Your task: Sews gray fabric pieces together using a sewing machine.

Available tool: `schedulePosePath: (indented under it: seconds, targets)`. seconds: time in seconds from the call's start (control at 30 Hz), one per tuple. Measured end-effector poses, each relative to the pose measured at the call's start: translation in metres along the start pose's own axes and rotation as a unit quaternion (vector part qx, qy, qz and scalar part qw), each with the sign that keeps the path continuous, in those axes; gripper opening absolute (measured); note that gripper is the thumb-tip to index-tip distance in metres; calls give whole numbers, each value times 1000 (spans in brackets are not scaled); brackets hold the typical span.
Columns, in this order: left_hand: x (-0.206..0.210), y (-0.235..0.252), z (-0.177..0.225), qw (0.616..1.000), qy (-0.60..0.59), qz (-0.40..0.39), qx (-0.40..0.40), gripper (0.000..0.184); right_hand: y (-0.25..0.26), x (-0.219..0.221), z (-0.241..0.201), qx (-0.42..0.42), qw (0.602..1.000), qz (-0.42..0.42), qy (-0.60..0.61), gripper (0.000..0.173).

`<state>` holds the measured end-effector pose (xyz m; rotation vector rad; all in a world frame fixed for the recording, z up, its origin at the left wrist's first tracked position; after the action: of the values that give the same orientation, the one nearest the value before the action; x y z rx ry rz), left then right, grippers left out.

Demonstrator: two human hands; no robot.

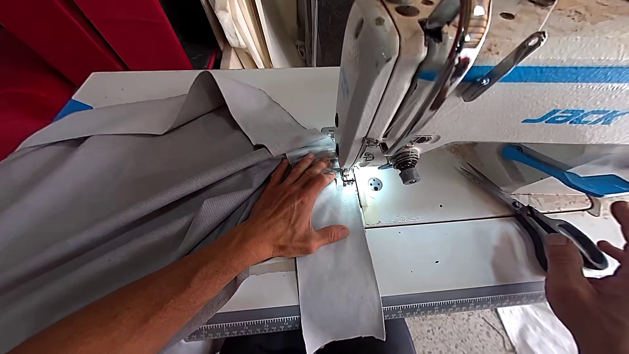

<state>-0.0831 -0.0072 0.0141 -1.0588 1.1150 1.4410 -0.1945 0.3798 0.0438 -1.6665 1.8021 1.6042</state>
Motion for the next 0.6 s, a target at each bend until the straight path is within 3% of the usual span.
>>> schedulePosePath:
  seconds: [0.6]
  targets:
    - [-3, 8, -6, 1000, -11, 8, -7, 99, 14, 13, -1, -43, 998, -5, -37, 73]
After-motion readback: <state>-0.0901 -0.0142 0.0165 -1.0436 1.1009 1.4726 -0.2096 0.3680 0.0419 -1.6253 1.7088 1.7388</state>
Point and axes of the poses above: each hand's wrist, its own y-axis towards the middle knuckle, its own x-axis out of the palm, z = x × y, the point moved 9 cm from there along y, towards the middle knuckle, and after that the axes turned 4 degrees about -x, right-handed, at the moved point
